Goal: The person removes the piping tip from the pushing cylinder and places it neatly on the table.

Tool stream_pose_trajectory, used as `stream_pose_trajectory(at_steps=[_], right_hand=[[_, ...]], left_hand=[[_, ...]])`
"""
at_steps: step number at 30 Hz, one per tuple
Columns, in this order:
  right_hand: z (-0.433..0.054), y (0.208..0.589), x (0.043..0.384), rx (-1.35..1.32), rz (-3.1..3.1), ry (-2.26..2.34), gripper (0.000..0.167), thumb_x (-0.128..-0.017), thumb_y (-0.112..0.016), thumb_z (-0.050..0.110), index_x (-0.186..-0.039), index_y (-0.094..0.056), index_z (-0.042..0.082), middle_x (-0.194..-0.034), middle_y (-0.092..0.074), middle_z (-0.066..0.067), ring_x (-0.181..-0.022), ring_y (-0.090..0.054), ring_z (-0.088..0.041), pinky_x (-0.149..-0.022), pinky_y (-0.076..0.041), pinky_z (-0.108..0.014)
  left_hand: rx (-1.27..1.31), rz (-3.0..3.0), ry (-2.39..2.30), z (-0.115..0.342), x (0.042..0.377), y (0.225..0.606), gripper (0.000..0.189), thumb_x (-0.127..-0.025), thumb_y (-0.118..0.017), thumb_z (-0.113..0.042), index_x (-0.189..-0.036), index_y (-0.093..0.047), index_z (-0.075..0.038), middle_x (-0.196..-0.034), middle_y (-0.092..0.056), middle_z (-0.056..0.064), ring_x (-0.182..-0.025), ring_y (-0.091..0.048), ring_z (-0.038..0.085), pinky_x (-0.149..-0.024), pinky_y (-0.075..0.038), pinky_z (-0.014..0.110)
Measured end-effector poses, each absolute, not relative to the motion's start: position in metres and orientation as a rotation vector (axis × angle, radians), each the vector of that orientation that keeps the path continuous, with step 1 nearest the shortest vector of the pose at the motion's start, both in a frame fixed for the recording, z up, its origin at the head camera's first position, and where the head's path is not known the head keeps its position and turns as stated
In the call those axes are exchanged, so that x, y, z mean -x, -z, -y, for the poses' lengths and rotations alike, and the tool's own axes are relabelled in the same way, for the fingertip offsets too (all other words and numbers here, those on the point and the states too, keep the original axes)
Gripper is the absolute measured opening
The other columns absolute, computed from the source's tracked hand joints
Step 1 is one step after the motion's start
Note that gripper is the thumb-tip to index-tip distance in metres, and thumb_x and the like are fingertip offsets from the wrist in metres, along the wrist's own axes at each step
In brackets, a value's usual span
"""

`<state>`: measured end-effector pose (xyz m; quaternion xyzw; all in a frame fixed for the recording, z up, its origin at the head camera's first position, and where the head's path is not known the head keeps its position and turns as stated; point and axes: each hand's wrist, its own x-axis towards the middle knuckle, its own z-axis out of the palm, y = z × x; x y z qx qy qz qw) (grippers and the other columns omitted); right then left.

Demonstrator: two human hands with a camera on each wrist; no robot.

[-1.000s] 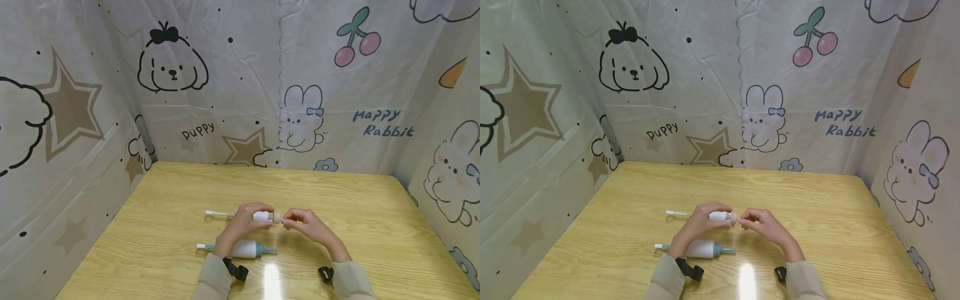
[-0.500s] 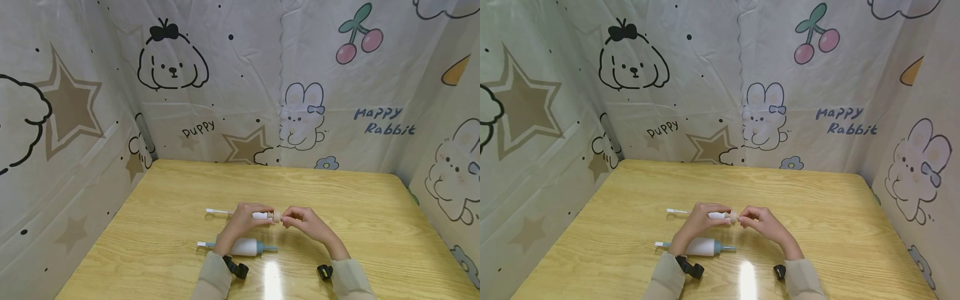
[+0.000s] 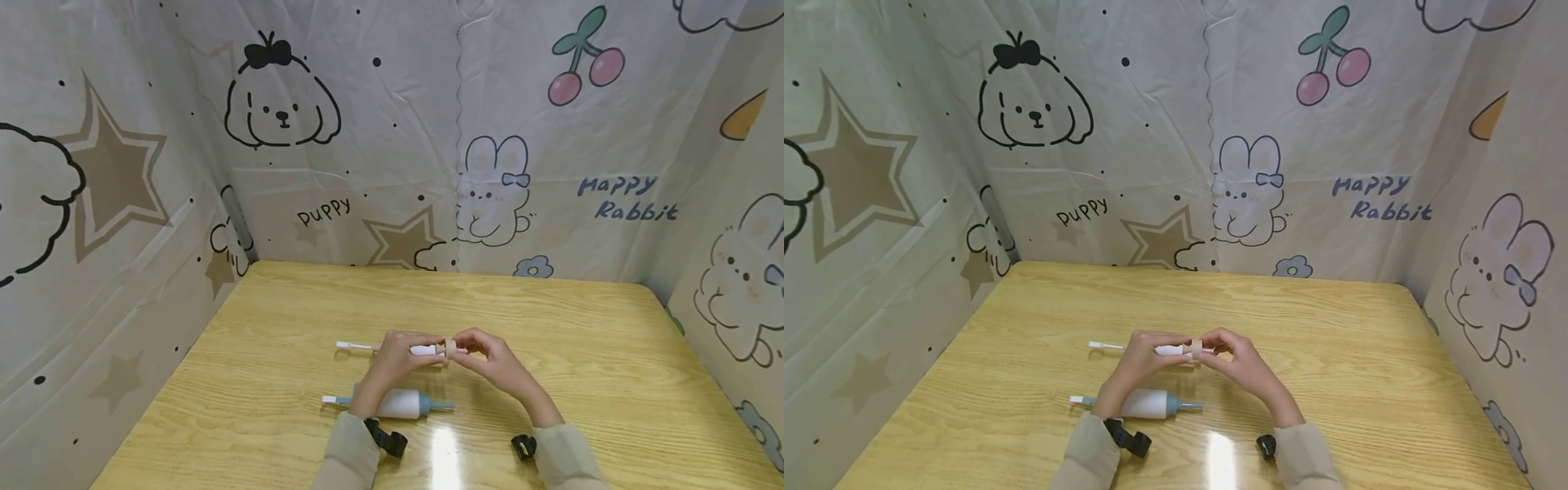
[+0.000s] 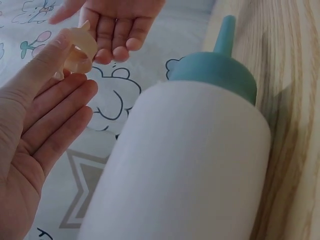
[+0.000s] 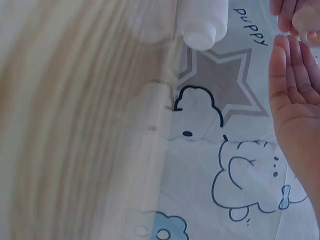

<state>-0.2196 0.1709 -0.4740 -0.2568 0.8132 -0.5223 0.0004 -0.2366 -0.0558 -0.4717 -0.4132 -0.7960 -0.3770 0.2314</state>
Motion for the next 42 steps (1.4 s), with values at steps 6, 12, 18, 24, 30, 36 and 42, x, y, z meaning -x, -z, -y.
stream_pose_trajectory(at_steps=[6,12,18,24,30,36,42], right_hand=[[-0.167,0.472,0.219,0.849,-2.553,1.659,0.016,-0.095,-0.063,0.016,-0.111,-0.064,0.012,-0.106,-0.069,-0.005,-0.095,-0.062,-0.002,-0.088,-0.055,-0.029],[-0.171,0.473,0.219,0.862,-2.544,1.654,0.017,-0.095,-0.064,0.013,-0.111,-0.063,0.007,-0.104,-0.067,-0.01,-0.092,-0.062,-0.002,-0.086,-0.055,-0.027],[-0.178,0.476,0.218,0.853,-2.548,1.679,0.018,-0.095,-0.064,0.01,-0.111,-0.062,0.005,-0.104,-0.066,-0.011,-0.092,-0.062,-0.003,-0.086,-0.055,-0.026],[-0.19,0.476,0.216,0.814,-2.596,1.68,0.019,-0.094,-0.064,0.011,-0.112,-0.061,0.005,-0.104,-0.065,-0.008,-0.091,-0.062,-0.003,-0.082,-0.055,-0.026],[-0.209,0.476,0.213,0.748,-2.632,1.663,0.02,-0.094,-0.065,0.011,-0.113,-0.06,0.006,-0.104,-0.065,-0.008,-0.091,-0.061,-0.003,-0.083,-0.055,-0.025],[-0.228,0.475,0.207,0.717,-2.67,1.643,0.021,-0.094,-0.064,0.011,-0.114,-0.06,0.006,-0.104,-0.065,-0.008,-0.091,-0.061,-0.001,-0.084,-0.055,-0.024],[-0.244,0.476,0.203,0.69,-2.709,1.634,0.021,-0.094,-0.065,0.01,-0.114,-0.059,0.005,-0.103,-0.065,-0.008,-0.091,-0.06,-0.001,-0.083,-0.055,-0.023]], left_hand=[[1.126,2.23,1.104,0.056,0.237,0.473,0.03,-0.076,-0.081,-0.017,-0.104,-0.077,-0.005,-0.097,-0.077,0.008,-0.087,-0.075,0.017,-0.079,-0.058,0.014],[1.092,2.274,1.176,0.06,0.236,0.474,0.029,-0.079,-0.08,-0.019,-0.105,-0.077,-0.006,-0.1,-0.077,0.007,-0.091,-0.075,0.018,-0.081,-0.059,0.018],[1.064,2.267,1.174,0.06,0.237,0.475,0.021,-0.081,-0.079,-0.017,-0.098,-0.078,-0.006,-0.092,-0.078,0.007,-0.083,-0.075,0.017,-0.075,-0.061,0.025],[0.998,2.281,1.205,0.059,0.238,0.476,0.013,-0.084,-0.077,-0.015,-0.094,-0.078,-0.007,-0.09,-0.078,0.007,-0.08,-0.074,0.017,-0.072,-0.062,0.034],[0.944,2.299,1.213,0.054,0.238,0.478,0.012,-0.085,-0.076,-0.016,-0.093,-0.077,-0.009,-0.09,-0.078,0.007,-0.078,-0.073,0.017,-0.07,-0.062,0.038],[0.938,2.295,1.243,0.045,0.237,0.478,0.01,-0.084,-0.077,-0.016,-0.092,-0.077,-0.009,-0.088,-0.078,0.008,-0.078,-0.074,0.021,-0.07,-0.062,0.04],[0.952,2.314,1.229,0.032,0.238,0.477,0.011,-0.085,-0.076,-0.017,-0.092,-0.077,-0.009,-0.086,-0.077,0.008,-0.078,-0.074,0.023,-0.07,-0.062,0.04]])
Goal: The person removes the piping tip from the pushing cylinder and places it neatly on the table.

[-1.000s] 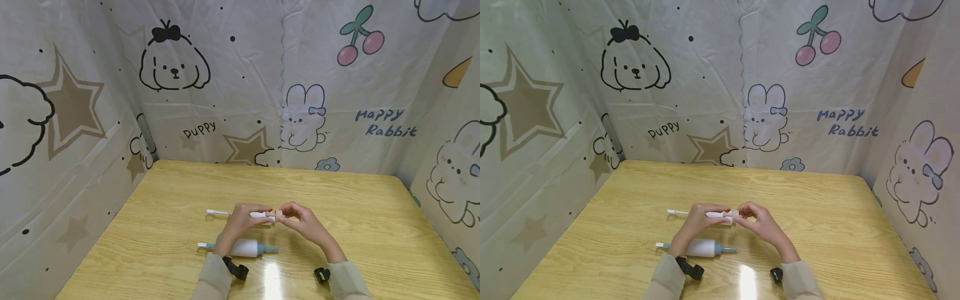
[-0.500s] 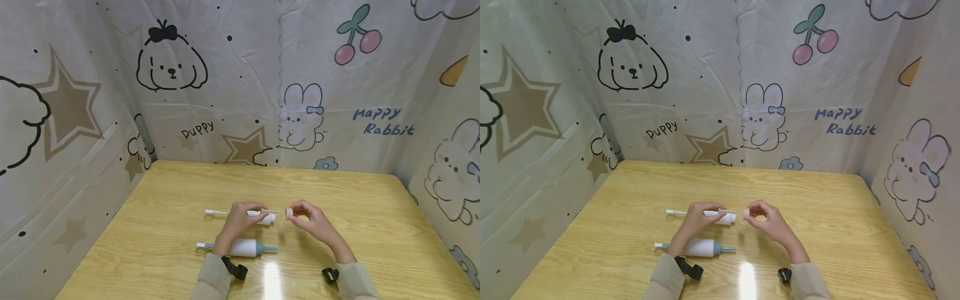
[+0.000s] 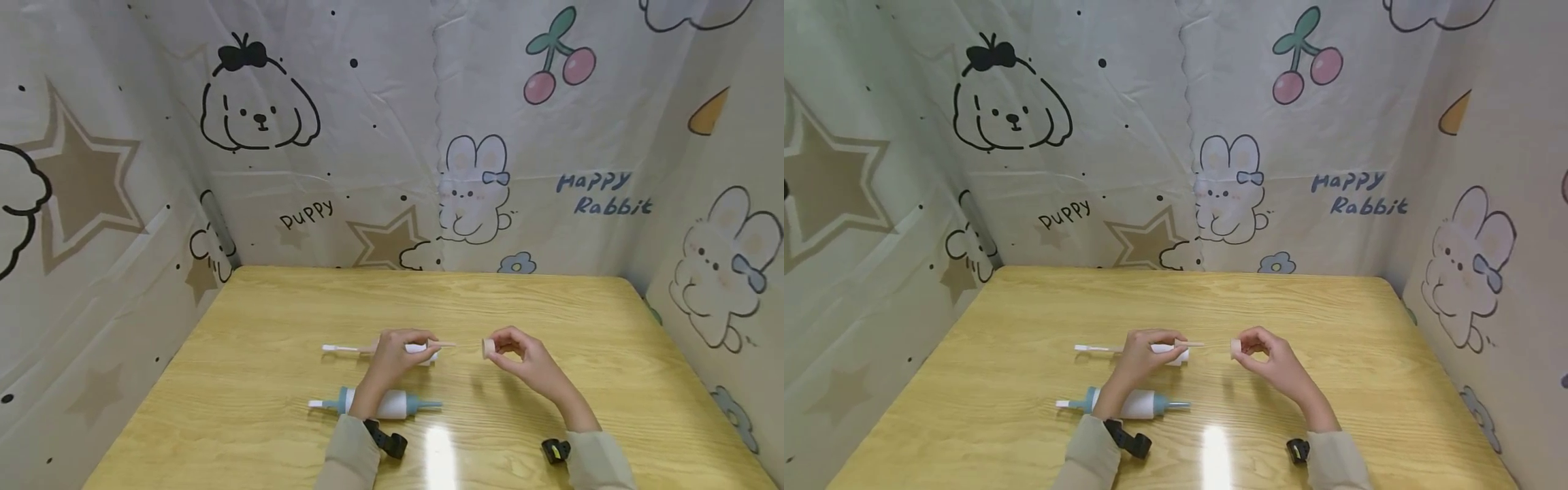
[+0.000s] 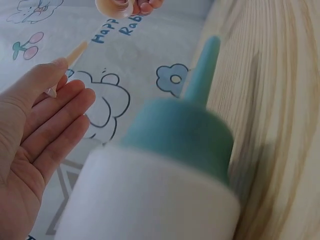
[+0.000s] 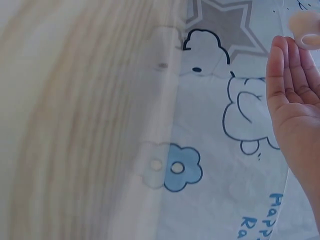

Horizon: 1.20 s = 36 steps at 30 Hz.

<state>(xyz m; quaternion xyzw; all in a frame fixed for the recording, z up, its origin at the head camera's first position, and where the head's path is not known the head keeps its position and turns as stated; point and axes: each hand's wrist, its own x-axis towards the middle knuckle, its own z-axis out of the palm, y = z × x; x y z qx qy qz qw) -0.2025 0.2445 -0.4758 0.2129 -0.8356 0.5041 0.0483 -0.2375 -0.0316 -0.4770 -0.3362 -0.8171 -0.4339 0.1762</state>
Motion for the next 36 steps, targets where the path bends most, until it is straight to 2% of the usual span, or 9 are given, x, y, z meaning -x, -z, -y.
stream_pose_trajectory(at_steps=[8,16,19,26,31,36], right_hand=[[-0.263,0.478,0.196,-0.586,2.552,-1.487,0.021,-0.094,-0.064,0.009,-0.114,-0.06,0.003,-0.103,-0.065,-0.007,-0.091,-0.06,0.002,-0.083,-0.054,-0.02],[-0.283,0.476,0.188,-0.53,2.552,-1.44,0.021,-0.094,-0.064,0.008,-0.113,-0.06,0.002,-0.101,-0.066,-0.002,-0.09,-0.06,0.003,-0.083,-0.053,-0.018],[-0.29,0.477,0.185,-0.505,2.56,-1.422,0.021,-0.094,-0.064,0.008,-0.113,-0.06,0.002,-0.101,-0.065,-0.003,-0.09,-0.059,0.003,-0.082,-0.053,-0.017],[-0.3,0.478,0.178,-0.434,2.594,-1.399,0.022,-0.094,-0.064,0.01,-0.114,-0.06,0.002,-0.102,-0.065,-0.004,-0.091,-0.058,0.004,-0.082,-0.053,-0.016],[-0.305,0.479,0.178,-0.434,2.594,-1.393,0.022,-0.094,-0.064,0.01,-0.114,-0.06,0.002,-0.102,-0.064,-0.001,-0.091,-0.058,0.004,-0.083,-0.052,-0.016],[-0.308,0.48,0.181,-0.432,2.597,-1.387,0.022,-0.094,-0.065,0.01,-0.113,-0.06,0.002,-0.101,-0.064,-0.002,-0.088,-0.058,0.004,-0.081,-0.053,-0.018]], left_hand=[[0.955,2.334,1.215,0.018,0.237,0.479,0.012,-0.086,-0.075,-0.02,-0.094,-0.077,-0.01,-0.086,-0.077,0.006,-0.08,-0.073,0.018,-0.072,-0.06,0.025],[0.97,2.331,1.273,0.002,0.235,0.478,0.013,-0.087,-0.074,-0.019,-0.095,-0.077,-0.009,-0.091,-0.078,0.009,-0.081,-0.074,0.019,-0.071,-0.062,0.038],[0.988,2.315,1.285,-0.004,0.235,0.478,0.013,-0.087,-0.074,-0.018,-0.095,-0.077,-0.009,-0.091,-0.078,0.009,-0.08,-0.074,0.019,-0.072,-0.062,0.038],[1.007,2.291,1.245,-0.014,0.235,0.481,0.012,-0.086,-0.075,-0.018,-0.093,-0.077,-0.009,-0.087,-0.078,0.006,-0.079,-0.074,0.017,-0.072,-0.061,0.028],[0.989,2.293,1.298,-0.018,0.235,0.483,0.013,-0.086,-0.075,-0.018,-0.094,-0.077,-0.008,-0.088,-0.077,0.008,-0.081,-0.074,0.02,-0.071,-0.062,0.036],[0.973,2.301,1.328,-0.022,0.236,0.483,0.012,-0.085,-0.076,-0.017,-0.094,-0.077,-0.008,-0.09,-0.077,0.01,-0.082,-0.074,0.021,-0.072,-0.063,0.038]])
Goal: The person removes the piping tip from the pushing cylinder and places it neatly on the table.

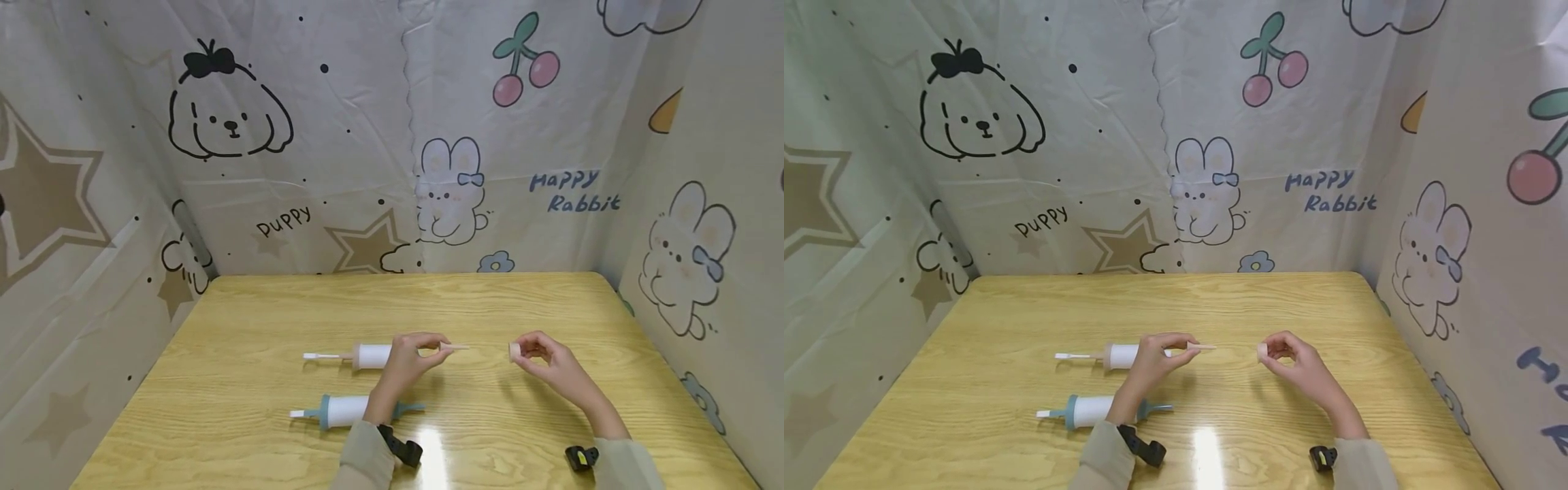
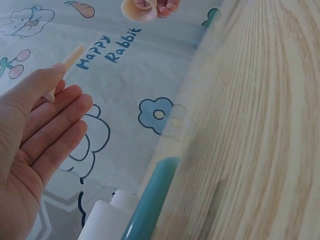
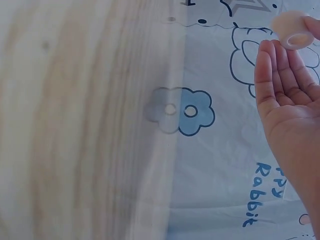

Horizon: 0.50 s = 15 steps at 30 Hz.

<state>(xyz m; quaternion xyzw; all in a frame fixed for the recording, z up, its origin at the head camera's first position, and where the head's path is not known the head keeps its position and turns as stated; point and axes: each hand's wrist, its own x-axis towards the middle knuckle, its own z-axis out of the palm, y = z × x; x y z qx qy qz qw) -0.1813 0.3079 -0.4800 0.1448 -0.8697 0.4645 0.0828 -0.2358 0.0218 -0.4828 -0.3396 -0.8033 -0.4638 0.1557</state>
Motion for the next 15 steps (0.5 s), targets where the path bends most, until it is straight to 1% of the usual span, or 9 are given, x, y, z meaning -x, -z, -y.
stream_pose_trajectory(at_steps=[4,9,11,15], right_hand=[[-0.306,0.48,0.187,-0.443,2.619,-1.372,0.022,-0.092,-0.067,0.01,-0.111,-0.058,0.002,-0.099,-0.062,-0.006,-0.085,-0.057,0.002,-0.077,-0.053,-0.02],[-0.303,0.479,0.196,-0.452,2.679,-1.354,0.022,-0.091,-0.069,0.011,-0.107,-0.056,0.001,-0.093,-0.058,-0.007,-0.081,-0.052,-0.001,-0.071,-0.05,-0.021],[-0.302,0.48,0.199,-0.455,2.71,-1.335,0.022,-0.091,-0.069,0.011,-0.105,-0.055,0.001,-0.091,-0.057,-0.007,-0.079,-0.051,-0.001,-0.069,-0.049,-0.021],[-0.3,0.484,0.208,-0.478,2.781,-1.292,0.02,-0.09,-0.068,0.009,-0.102,-0.054,0.0,-0.09,-0.056,-0.007,-0.078,-0.048,-0.003,-0.066,-0.048,-0.019]], left_hand=[[0.97,2.302,1.331,-0.021,0.237,0.483,0.012,-0.085,-0.076,-0.017,-0.094,-0.077,-0.008,-0.091,-0.078,0.01,-0.082,-0.075,0.021,-0.073,-0.063,0.036],[0.972,2.309,1.288,-0.019,0.238,0.483,0.012,-0.086,-0.075,-0.019,-0.094,-0.077,-0.01,-0.092,-0.078,0.007,-0.082,-0.075,0.018,-0.074,-0.062,0.027],[0.975,2.311,1.282,-0.019,0.237,0.483,0.012,-0.087,-0.074,-0.019,-0.094,-0.077,-0.01,-0.092,-0.078,0.006,-0.081,-0.074,0.017,-0.074,-0.061,0.026],[0.976,2.321,1.307,-0.017,0.236,0.483,0.012,-0.087,-0.074,-0.019,-0.095,-0.076,-0.01,-0.092,-0.078,0.007,-0.082,-0.074,0.017,-0.074,-0.062,0.031]])
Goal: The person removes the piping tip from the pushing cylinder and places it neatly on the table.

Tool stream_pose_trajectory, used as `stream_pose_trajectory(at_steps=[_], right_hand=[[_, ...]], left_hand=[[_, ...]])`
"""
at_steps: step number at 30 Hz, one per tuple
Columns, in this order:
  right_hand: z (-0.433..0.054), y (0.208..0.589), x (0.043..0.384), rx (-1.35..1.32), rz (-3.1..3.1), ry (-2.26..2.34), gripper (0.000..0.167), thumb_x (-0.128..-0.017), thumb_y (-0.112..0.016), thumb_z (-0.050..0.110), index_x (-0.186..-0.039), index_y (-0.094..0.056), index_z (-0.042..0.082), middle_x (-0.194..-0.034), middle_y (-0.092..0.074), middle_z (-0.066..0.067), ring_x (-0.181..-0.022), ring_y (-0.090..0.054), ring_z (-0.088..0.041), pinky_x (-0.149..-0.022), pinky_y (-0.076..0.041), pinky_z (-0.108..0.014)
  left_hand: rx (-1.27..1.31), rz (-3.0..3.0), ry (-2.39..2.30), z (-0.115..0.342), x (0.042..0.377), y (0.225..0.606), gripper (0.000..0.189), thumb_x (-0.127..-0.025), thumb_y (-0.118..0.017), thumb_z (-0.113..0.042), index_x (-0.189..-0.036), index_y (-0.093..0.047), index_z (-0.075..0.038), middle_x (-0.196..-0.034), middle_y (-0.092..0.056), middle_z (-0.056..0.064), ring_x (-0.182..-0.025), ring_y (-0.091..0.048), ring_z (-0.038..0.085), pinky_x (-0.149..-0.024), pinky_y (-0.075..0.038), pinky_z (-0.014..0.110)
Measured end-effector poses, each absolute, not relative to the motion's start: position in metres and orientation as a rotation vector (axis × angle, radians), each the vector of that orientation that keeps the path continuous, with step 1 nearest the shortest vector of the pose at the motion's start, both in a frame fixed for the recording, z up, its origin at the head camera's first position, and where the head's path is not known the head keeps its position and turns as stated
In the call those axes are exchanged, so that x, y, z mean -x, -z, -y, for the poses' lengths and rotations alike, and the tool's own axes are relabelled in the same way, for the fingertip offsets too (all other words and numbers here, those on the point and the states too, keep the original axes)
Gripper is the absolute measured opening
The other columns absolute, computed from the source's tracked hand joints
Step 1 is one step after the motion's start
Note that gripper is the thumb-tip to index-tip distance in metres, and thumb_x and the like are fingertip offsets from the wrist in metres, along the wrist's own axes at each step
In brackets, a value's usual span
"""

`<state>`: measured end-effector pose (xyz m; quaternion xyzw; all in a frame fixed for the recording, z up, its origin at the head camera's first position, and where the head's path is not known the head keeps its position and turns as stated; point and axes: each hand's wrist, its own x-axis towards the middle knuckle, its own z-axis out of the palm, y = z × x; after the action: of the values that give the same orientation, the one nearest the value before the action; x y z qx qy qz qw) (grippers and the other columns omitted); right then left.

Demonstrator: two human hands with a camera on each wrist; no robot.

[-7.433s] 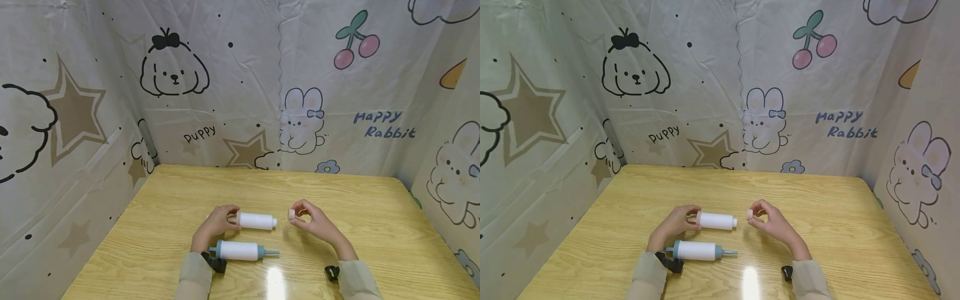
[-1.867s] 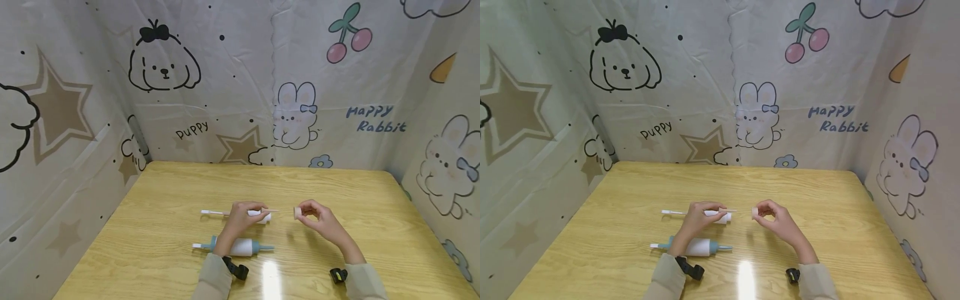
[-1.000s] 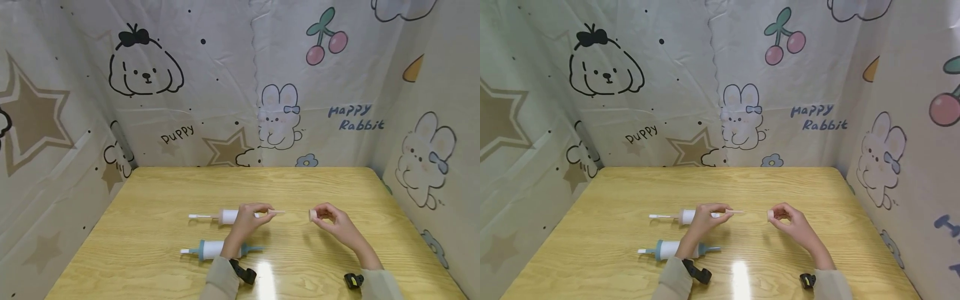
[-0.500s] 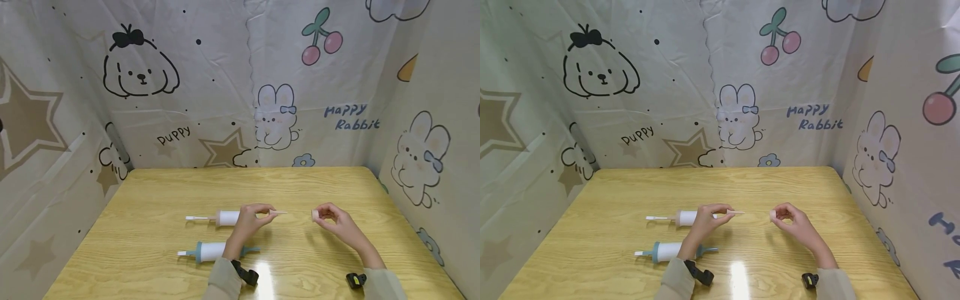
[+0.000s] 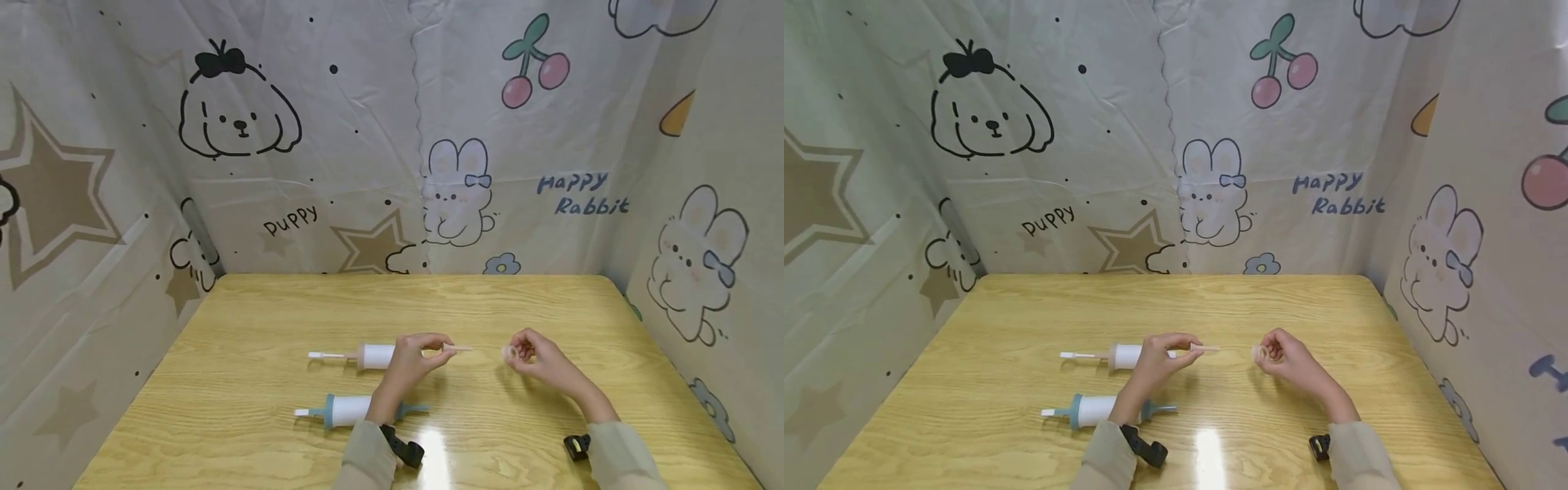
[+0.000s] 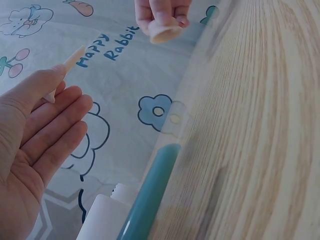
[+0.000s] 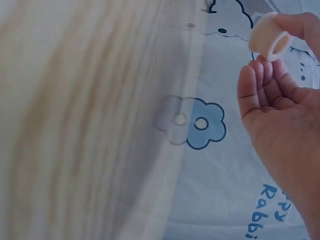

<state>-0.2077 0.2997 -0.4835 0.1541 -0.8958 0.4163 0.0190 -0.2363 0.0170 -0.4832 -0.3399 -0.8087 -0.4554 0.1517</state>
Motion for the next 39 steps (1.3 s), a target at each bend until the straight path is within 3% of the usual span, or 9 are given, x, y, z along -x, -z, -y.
stream_pose_trajectory(at_steps=[10,18,25,28,34,39], right_hand=[[-0.299,0.49,0.215,-0.526,2.933,-1.19,0.017,-0.085,-0.065,0.001,-0.096,-0.053,0.0,-0.084,-0.053,-0.006,-0.075,-0.046,-0.007,-0.06,-0.042,-0.019],[-0.301,0.493,0.216,-0.516,3.018,-1.127,0.022,-0.085,-0.071,0.01,-0.093,-0.052,0.003,-0.08,-0.052,-0.004,-0.071,-0.044,-0.007,-0.058,-0.04,-0.019],[-0.301,0.492,0.217,-0.513,3.05,-1.087,0.022,-0.086,-0.071,0.012,-0.092,-0.052,0.003,-0.078,-0.051,-0.002,-0.07,-0.043,-0.007,-0.058,-0.038,-0.019],[-0.3,0.492,0.217,-0.524,3.053,-1.073,0.021,-0.086,-0.071,0.013,-0.091,-0.053,0.003,-0.078,-0.051,-0.002,-0.069,-0.043,-0.006,-0.058,-0.038,-0.019],[-0.298,0.49,0.218,-0.526,3.066,-1.087,0.02,-0.088,-0.07,0.014,-0.09,-0.052,0.003,-0.076,-0.05,-0.001,-0.066,-0.043,-0.006,-0.057,-0.037,-0.019],[-0.297,0.489,0.217,-0.519,3.076,-1.105,0.02,-0.088,-0.07,0.013,-0.091,-0.052,0.003,-0.076,-0.05,-0.001,-0.067,-0.043,-0.006,-0.058,-0.036,-0.019]], left_hand=[[0.974,2.365,1.359,-0.019,0.234,0.487,0.014,-0.088,-0.073,-0.02,-0.096,-0.075,-0.009,-0.094,-0.077,0.009,-0.087,-0.074,0.022,-0.077,-0.062,0.039],[0.987,2.407,1.284,-0.024,0.234,0.486,0.01,-0.089,-0.072,-0.018,-0.095,-0.074,-0.01,-0.094,-0.076,0.006,-0.088,-0.072,0.018,-0.079,-0.06,0.023],[1.029,2.442,1.2,-0.036,0.232,0.484,0.009,-0.089,-0.072,-0.015,-0.095,-0.07,-0.008,-0.09,-0.072,0.005,-0.083,-0.068,0.016,-0.079,-0.06,0.027],[1.031,2.468,1.166,-0.042,0.231,0.484,0.008,-0.089,-0.072,-0.014,-0.093,-0.069,-0.008,-0.088,-0.069,0.004,-0.082,-0.066,0.014,-0.077,-0.059,0.023],[1.018,2.567,1.11,-0.054,0.228,0.483,0.006,-0.089,-0.071,-0.011,-0.09,-0.067,-0.007,-0.085,-0.063,0.003,-0.077,-0.058,0.007,-0.07,-0.049,0.009],[0.979,2.668,1.006,-0.063,0.224,0.485,0.008,-0.09,-0.071,-0.015,-0.088,-0.066,-0.009,-0.083,-0.06,0.001,-0.071,-0.047,0.001,-0.061,-0.04,0.008]])
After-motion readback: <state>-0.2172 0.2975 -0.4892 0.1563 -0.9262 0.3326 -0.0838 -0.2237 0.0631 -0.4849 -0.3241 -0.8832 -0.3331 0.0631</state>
